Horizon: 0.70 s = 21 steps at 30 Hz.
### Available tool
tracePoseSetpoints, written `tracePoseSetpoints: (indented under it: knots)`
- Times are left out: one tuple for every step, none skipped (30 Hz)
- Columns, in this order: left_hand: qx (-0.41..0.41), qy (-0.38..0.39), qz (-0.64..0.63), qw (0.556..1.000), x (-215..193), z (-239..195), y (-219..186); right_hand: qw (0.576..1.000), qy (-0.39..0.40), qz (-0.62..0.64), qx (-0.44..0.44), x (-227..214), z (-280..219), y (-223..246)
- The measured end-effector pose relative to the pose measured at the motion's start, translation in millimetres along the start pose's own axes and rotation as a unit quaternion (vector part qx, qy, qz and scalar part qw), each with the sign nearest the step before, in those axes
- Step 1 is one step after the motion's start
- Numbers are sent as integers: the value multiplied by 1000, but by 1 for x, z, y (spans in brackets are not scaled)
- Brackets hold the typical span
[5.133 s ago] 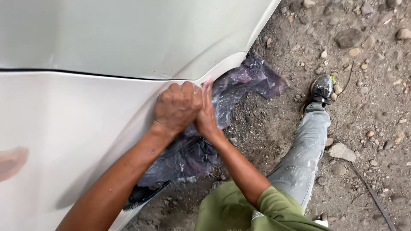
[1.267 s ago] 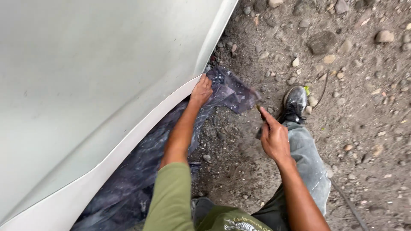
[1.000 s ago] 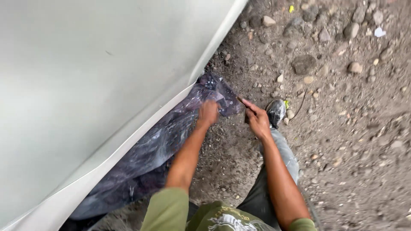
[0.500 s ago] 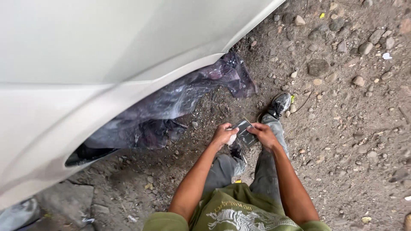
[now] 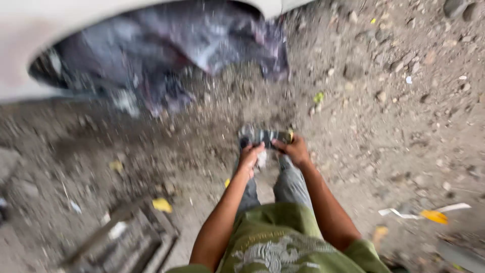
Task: The person scrubs the side panel of a white car using a black sponge and a cloth, dipping the sponge into a bucket of water. They then handle a large red and white striped tarp, folding and manipulating it near the vehicle's wheel well.
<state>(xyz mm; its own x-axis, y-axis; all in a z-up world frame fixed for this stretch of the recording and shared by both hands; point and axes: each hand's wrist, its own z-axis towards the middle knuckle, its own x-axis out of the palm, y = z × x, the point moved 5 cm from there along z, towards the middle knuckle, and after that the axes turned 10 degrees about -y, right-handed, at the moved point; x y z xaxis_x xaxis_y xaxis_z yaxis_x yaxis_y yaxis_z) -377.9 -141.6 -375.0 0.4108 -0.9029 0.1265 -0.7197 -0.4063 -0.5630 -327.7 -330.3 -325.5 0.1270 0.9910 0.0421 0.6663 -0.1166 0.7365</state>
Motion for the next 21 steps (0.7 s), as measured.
tracePoseSetpoints:
  knots:
    - [-1, 17, -32, 999, -7, -9, 22, 998, 34, -52, -33, -4, -10, -3]
    - [-16, 8, -48, 999, -23, -43, 61, 997, 38, -70, -18, -8, -50, -22]
    - [-1, -11, -103, 995, -17, -34, 69, 996, 52, -61, -30, -7, -47, -13]
    - [14, -28, -158, 987, -11, -25, 77, 995, 66, -53, -42, -4, -45, -4]
    - [17, -35, -181, 983, -12, -23, 85, 993, 79, -73, -43, -5, -38, -1]
    - [25, -40, -195, 980, -14, -18, 92, 983, 119, -127, -59, -1, -30, 2]
    - [5, -54, -197, 979, -30, -44, 133, 972, 149, -176, -47, -9, -55, -25]
    - [-20, -68, -208, 975, -41, -87, 162, 970, 153, -190, -20, -19, -91, -51]
    - [-16, -109, -172, 979, -49, -95, 157, 965, 177, -194, -23, -10, -94, -51]
    - [-16, -151, -135, 979, -58, -106, 150, 959, 202, -197, -26, 1, -100, -50]
    - [-7, -160, -157, 975, -66, -107, 145, 952, 220, -212, -33, 18, -107, -43]
    - [8, -117, -264, 957, -71, -106, 137, 956, 240, -167, -35, 37, -116, -35]
    - [7, -75, -367, 927, -77, -122, 149, 959, 253, -125, -18, 44, -139, -40]
    - [2, -86, -386, 918, -86, -145, 146, 954, 263, -144, -7, 47, -141, -52]
    - [56, -118, -343, 930, -104, -160, 129, 952, 264, -156, -25, 57, -136, -59]
    - [109, -152, -296, 937, -125, -177, 113, 949, 265, -167, -44, 70, -133, -65]
    - [115, -160, -311, 930, -140, -185, 113, 942, 279, -178, -47, 88, -146, -67]
    - [131, -161, -323, 923, -157, -193, 112, 940, 303, -151, -54, 110, -161, -67]
    - [147, -171, -338, 914, -182, -202, 112, 933, 333, -125, -55, 139, -176, -72]
    - [155, -187, -354, 903, -205, -210, 114, 923, 354, -138, -53, 154, -178, -88]
    - [161, -177, -384, 892, -230, -219, 119, 918, 371, -130, -50, 172, -181, -107]
